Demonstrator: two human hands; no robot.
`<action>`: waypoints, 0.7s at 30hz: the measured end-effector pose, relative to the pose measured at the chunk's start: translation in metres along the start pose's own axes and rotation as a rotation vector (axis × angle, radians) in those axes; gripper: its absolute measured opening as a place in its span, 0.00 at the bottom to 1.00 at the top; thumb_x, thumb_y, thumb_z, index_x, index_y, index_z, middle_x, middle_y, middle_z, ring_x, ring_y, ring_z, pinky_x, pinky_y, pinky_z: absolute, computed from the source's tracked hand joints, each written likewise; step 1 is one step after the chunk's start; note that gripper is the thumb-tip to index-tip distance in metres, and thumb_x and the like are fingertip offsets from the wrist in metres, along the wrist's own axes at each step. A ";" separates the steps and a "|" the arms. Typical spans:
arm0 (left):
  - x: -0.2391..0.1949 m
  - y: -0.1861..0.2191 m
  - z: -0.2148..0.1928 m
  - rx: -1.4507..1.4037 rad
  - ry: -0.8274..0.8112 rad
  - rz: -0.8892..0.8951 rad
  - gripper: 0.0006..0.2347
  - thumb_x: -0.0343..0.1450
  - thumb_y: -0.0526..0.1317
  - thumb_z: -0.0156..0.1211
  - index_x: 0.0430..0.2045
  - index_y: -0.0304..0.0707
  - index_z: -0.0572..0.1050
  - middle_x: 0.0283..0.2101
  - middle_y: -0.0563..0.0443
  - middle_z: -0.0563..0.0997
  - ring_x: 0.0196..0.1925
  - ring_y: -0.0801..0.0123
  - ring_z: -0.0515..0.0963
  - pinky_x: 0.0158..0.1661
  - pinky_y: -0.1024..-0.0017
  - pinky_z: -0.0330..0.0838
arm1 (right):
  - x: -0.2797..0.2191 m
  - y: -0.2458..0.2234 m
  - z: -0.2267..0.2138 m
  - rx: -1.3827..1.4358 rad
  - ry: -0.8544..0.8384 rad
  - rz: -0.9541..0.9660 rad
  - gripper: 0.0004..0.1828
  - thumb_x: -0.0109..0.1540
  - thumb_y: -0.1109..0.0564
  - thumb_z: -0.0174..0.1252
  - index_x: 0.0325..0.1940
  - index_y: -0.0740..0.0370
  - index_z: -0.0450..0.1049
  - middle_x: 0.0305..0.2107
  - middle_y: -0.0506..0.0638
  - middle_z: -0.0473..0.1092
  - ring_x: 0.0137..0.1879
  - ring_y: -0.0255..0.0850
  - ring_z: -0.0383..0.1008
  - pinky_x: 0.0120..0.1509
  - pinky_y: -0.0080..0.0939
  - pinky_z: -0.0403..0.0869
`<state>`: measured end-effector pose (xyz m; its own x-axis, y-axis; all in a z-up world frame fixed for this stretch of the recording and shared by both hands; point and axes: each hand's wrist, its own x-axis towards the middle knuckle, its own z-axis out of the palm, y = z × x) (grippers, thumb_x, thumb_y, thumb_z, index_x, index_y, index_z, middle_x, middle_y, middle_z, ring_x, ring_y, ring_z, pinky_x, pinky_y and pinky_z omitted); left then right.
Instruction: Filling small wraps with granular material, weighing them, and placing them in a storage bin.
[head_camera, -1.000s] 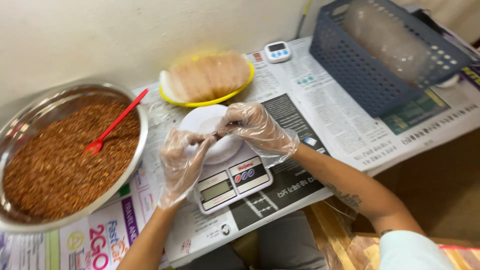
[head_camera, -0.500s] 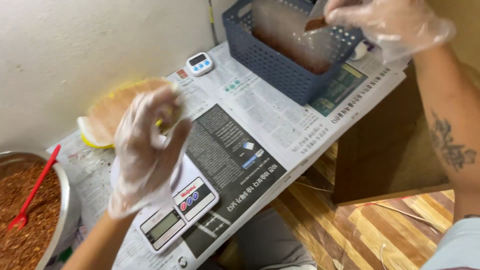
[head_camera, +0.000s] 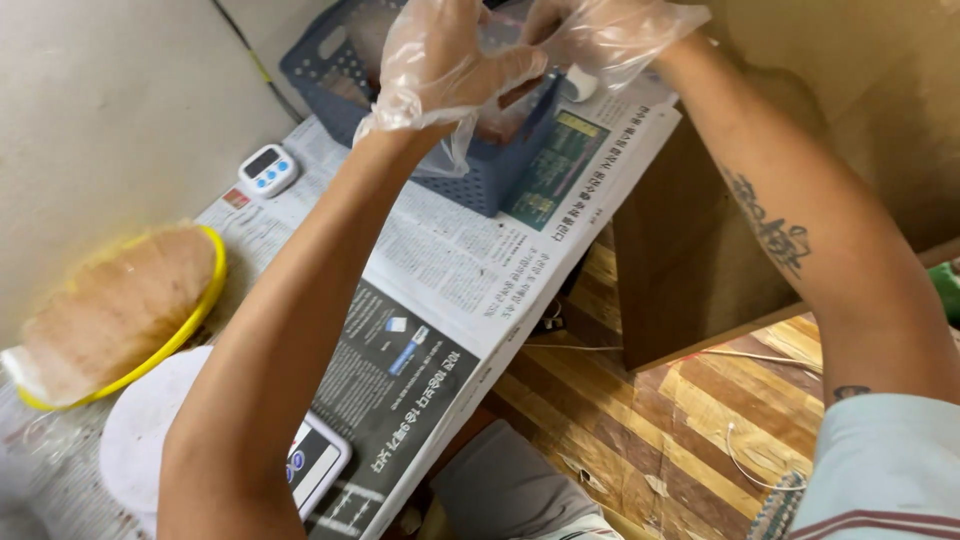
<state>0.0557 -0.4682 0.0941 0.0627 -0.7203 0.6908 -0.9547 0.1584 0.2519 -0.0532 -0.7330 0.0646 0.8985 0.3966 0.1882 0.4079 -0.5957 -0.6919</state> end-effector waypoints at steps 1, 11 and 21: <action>0.010 -0.002 0.013 -0.011 -0.002 0.004 0.35 0.70 0.54 0.72 0.66 0.44 0.57 0.58 0.40 0.74 0.42 0.53 0.76 0.34 0.59 0.69 | -0.002 -0.022 0.009 0.000 0.005 0.011 0.15 0.66 0.56 0.57 0.54 0.65 0.75 0.45 0.55 0.76 0.47 0.41 0.77 0.56 0.35 0.76; 0.033 -0.046 0.099 0.240 -0.161 -0.414 0.05 0.67 0.30 0.61 0.22 0.40 0.81 0.26 0.43 0.81 0.29 0.52 0.82 0.28 0.59 0.78 | -0.013 -0.100 0.025 -0.143 0.287 0.400 0.10 0.67 0.60 0.61 0.53 0.60 0.77 0.46 0.49 0.75 0.50 0.39 0.75 0.57 0.35 0.75; 0.023 -0.018 0.087 0.120 -0.159 -0.358 0.11 0.60 0.20 0.59 0.26 0.38 0.75 0.28 0.54 0.77 0.30 0.74 0.77 0.32 0.82 0.80 | -0.016 -0.160 0.026 -0.430 0.205 0.502 0.13 0.70 0.53 0.54 0.53 0.62 0.76 0.47 0.52 0.73 0.52 0.45 0.71 0.59 0.45 0.67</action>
<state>0.0487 -0.5465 0.0467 0.3608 -0.8125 0.4579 -0.9082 -0.1944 0.3706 -0.1367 -0.6263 0.1543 0.9906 -0.1140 0.0749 -0.0750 -0.9136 -0.3996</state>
